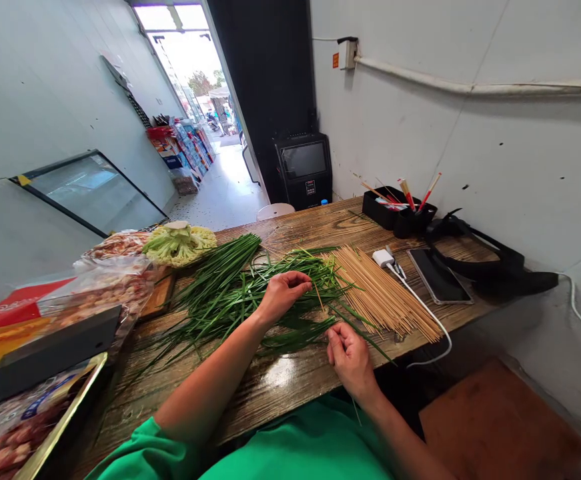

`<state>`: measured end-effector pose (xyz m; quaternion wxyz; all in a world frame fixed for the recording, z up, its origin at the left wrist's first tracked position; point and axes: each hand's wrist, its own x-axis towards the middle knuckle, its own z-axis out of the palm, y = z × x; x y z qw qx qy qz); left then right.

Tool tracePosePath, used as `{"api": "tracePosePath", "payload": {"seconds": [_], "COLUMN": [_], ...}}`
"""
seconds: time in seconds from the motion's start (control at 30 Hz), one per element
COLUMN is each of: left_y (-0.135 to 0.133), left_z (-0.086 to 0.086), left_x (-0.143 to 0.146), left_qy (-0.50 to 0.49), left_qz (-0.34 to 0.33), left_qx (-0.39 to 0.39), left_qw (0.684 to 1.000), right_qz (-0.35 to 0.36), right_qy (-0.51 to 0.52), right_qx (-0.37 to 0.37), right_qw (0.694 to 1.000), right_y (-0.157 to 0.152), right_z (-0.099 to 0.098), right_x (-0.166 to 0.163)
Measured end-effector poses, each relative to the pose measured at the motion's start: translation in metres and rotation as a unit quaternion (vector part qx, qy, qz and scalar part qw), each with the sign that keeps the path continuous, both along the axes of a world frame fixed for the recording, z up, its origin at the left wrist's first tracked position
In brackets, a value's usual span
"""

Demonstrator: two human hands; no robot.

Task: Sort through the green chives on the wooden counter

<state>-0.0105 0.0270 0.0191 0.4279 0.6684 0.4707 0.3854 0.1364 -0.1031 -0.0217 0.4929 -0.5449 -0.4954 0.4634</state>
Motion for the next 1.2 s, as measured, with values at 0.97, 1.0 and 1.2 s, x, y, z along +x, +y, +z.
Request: {"api": "tracePosePath", "payload": {"seconds": [0.97, 1.0, 1.2], "left_y": [-0.016, -0.014, 0.004], "left_z": [0.014, 0.014, 0.028], "left_x": [0.006, 0.006, -0.024], "left_qy": [0.117, 0.132, 0.288], "left_qz": [-0.159, -0.135, 0.052], "left_qx": [0.093, 0.096, 0.116], "left_qw": [0.976, 0.977, 0.949], "right_qz": [-0.014, -0.015, -0.009], "right_qy": [0.074, 0.071, 0.019], "right_qx": [-0.019, -0.018, 0.001], "right_qw": [0.997, 0.997, 1.000], "right_y": [0.002, 0.002, -0.001], "right_z": [-0.003, -0.003, 0.000], "right_x": [-0.001, -0.001, 0.000]}}
